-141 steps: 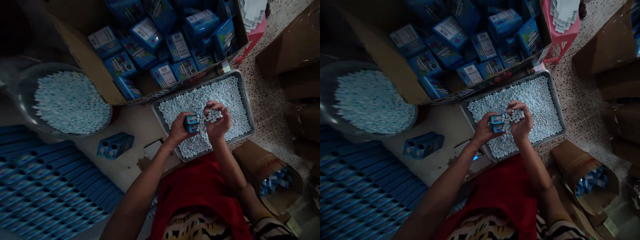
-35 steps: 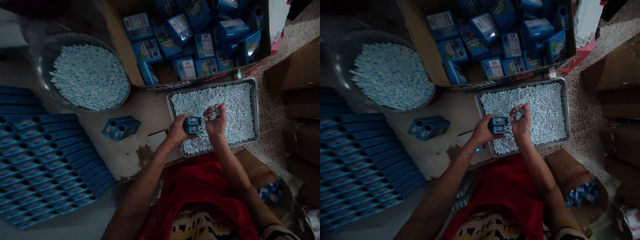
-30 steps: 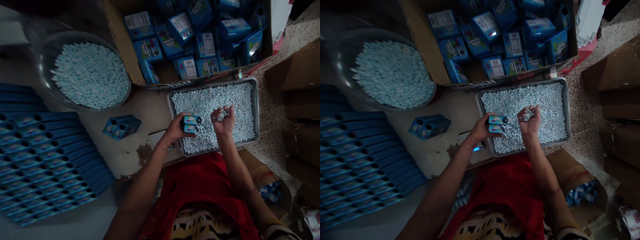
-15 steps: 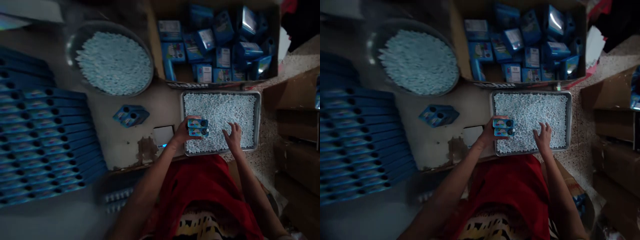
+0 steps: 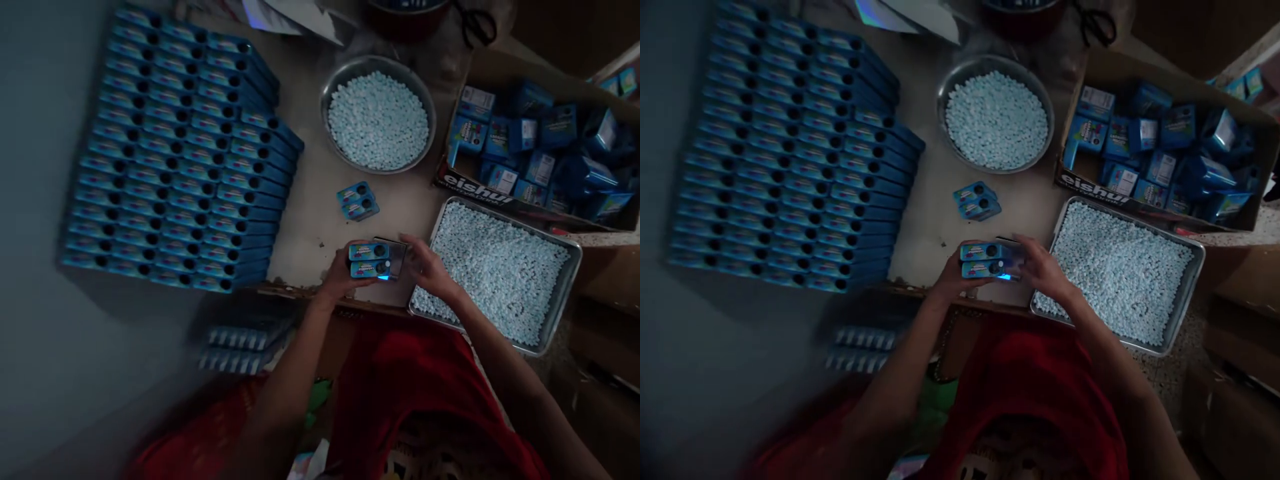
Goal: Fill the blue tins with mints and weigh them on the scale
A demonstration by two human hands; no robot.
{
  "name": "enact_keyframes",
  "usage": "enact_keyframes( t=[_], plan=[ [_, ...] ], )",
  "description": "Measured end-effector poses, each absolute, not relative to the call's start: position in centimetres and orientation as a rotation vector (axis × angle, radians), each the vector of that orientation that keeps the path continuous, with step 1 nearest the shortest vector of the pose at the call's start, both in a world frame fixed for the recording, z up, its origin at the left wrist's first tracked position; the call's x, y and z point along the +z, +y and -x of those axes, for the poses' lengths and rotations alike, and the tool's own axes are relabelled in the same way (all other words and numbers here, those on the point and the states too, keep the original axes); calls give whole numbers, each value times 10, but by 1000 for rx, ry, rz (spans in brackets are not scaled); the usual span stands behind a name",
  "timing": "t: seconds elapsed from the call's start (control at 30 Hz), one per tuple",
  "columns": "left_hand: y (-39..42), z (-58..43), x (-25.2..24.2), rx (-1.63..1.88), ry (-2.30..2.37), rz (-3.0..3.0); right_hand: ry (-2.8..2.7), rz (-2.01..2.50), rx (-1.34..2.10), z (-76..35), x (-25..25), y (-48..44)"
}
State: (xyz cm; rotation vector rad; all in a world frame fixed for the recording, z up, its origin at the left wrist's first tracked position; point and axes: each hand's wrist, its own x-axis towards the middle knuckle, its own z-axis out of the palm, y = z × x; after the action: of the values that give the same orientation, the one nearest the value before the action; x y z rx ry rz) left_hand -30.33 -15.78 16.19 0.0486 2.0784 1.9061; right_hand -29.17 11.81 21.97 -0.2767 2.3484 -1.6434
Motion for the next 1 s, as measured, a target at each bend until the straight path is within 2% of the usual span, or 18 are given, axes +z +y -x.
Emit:
enact_keyframes(
  t=[0.13, 0.27, 0.5, 0.6, 0.73, 0.83, 1.0],
  plan=[
    [-180, 320, 163, 1920, 1936, -52, 2184, 534, -1606, 340, 206, 75],
    [-181, 334, 169, 1991, 1963, -84, 2273, 461, -1662, 357, 205, 67],
    [-88, 367, 141, 2101, 2141, -86, 2571, -106, -1728, 361, 216, 129],
    [-48, 397, 116, 2117, 2168, -4, 2867, -341, -1543, 337, 221, 173],
    [-31, 417, 103, 2103, 2156, 0, 2970, -678, -1305, 280, 223, 229],
    [-49, 396, 125, 2021, 2266, -69, 2972, -965, -1268, 223, 226, 259],
    [-57, 391, 198, 1866, 2655, -457, 2971, -1445, -1147, 129, 224, 262]
  ],
)
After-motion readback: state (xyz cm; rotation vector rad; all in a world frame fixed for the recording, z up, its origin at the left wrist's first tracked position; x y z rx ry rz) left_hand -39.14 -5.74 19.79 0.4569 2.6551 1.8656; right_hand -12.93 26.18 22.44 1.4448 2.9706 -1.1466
